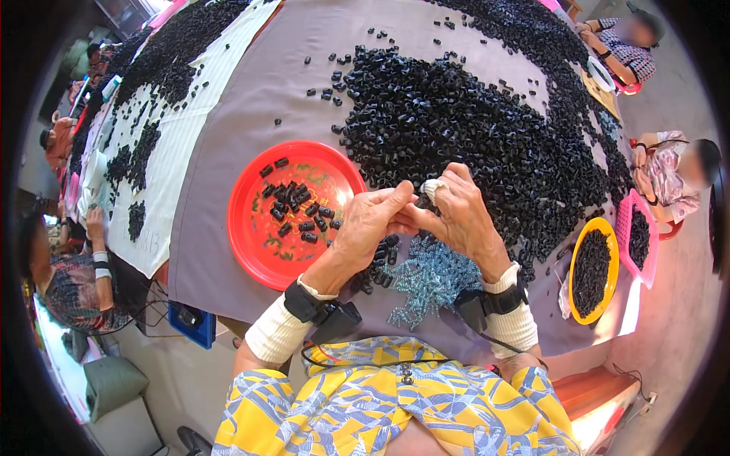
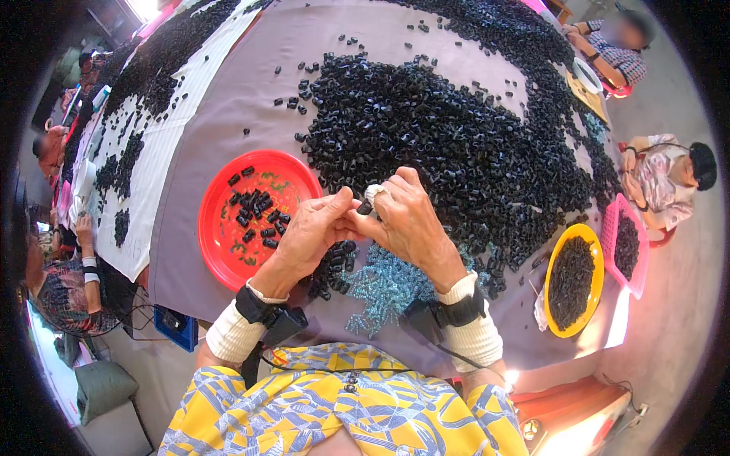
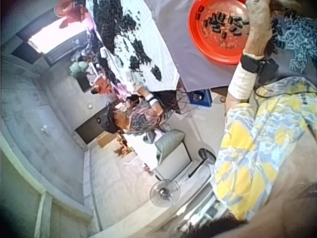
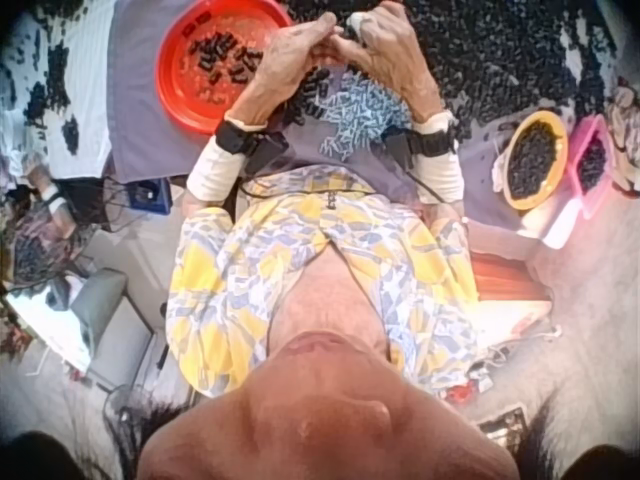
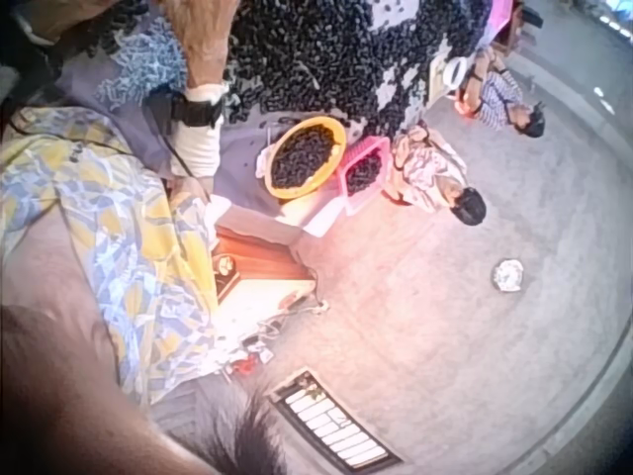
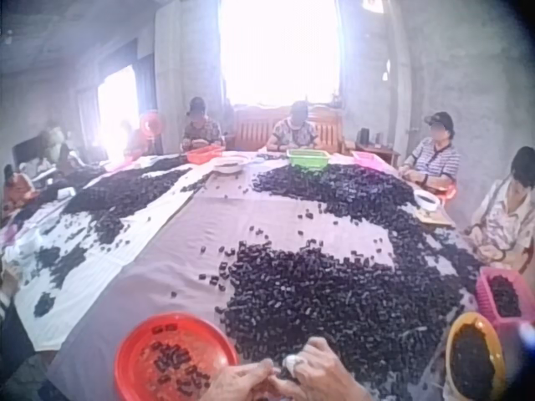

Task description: Manually assemble small black plastic components by joining two pieces together.

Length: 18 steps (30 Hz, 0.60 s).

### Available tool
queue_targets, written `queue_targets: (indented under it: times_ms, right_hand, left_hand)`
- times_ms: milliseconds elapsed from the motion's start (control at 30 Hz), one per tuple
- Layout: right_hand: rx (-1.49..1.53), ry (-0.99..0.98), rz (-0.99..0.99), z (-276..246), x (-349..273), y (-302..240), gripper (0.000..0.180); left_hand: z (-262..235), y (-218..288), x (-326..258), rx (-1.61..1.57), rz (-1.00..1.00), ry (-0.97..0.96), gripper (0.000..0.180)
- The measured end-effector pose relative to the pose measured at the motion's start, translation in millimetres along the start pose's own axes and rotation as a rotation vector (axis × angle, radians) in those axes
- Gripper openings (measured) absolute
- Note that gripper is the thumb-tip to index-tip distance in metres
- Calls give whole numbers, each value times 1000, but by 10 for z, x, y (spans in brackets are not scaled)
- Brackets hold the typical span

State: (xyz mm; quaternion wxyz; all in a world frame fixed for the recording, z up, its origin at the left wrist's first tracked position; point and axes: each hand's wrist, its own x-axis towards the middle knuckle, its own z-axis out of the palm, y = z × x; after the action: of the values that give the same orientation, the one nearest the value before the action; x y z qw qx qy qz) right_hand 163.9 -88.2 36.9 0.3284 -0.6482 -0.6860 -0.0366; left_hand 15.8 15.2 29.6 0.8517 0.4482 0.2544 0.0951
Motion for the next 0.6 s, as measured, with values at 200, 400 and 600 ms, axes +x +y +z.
queue_targets:
  times_ms: [200, 400, 600]
  right_hand:
    - [-35, 10, 4, -7, 144, -47, 36]
    - [-79, -103, 63, 178, -94, 145, 20]
    - [-149, -236, 4, 451, -128, 162, 7]
  left_hand:
    - [-116, 52, -69, 28, 122, 39, 24]
    - [-639, 82, -239, -204, 250, 393, 35]
    - [-841, 86, -373, -251, 215, 466, 39]
